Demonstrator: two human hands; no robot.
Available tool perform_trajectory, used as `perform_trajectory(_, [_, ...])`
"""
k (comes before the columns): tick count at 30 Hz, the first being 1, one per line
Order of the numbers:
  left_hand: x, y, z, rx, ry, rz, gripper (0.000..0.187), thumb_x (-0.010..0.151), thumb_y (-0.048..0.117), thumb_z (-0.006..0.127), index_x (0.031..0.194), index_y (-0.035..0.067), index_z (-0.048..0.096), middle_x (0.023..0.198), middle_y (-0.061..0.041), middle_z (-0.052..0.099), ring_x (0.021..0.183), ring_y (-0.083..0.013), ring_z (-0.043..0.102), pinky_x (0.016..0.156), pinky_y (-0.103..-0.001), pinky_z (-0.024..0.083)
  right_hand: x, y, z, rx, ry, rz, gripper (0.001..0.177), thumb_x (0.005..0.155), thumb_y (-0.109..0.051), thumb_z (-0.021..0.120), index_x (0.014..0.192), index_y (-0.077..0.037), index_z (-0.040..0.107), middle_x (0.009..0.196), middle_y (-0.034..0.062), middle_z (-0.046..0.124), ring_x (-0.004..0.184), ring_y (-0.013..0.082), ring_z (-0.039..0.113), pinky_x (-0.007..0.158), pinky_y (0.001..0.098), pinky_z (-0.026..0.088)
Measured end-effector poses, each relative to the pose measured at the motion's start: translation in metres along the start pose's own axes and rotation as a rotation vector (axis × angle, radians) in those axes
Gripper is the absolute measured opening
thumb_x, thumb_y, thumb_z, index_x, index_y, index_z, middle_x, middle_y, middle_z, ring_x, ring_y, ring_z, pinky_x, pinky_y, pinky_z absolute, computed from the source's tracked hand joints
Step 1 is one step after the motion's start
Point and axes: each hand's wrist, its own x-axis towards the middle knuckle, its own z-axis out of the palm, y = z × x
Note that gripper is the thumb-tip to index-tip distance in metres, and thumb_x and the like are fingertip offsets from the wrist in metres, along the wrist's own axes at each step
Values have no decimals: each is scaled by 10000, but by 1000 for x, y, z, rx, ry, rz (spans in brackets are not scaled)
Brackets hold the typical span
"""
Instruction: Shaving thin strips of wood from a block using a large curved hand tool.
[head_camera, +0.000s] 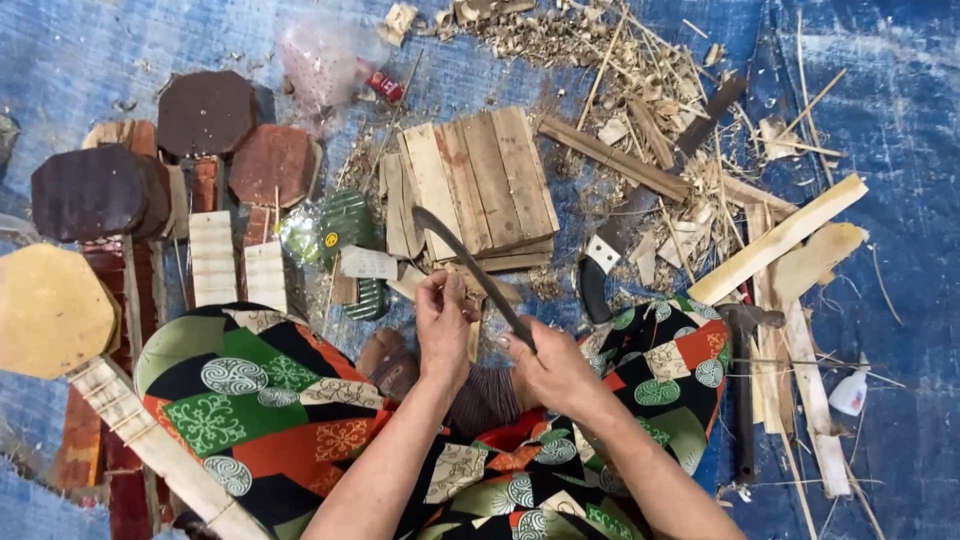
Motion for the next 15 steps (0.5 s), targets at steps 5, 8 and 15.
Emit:
perform_trajectory(5, [2,5,2,4,35,31,359,1018,373,642,1186,73,537,911,-22,486,773,-128,574,637,-223,523,48,71,28,25,-27,32,257,982,-299,606,984,-65,713,876,186,770,920,381,728,801,486,558])
perform_trajectory(8, [2,-5,4,9,-5,44,355,1023,343,646,1198,54,537,898,-35,502,768,-136,562,645,-246,509,42,57,23,20,-4,41,226,976,-260,595,966,-67,714,888,192,772,930,376,729,812,487,556])
perform_trajectory(15, [6,-7,3,13,-17,56,410,1010,385,647,1219,57,518,948,-35,480,781,-131,571,643,-245,543,6,-4,-11,76,35,-58,196,982,-275,611,947,-117,721,783,168,763,798,299,732,750,441,576])
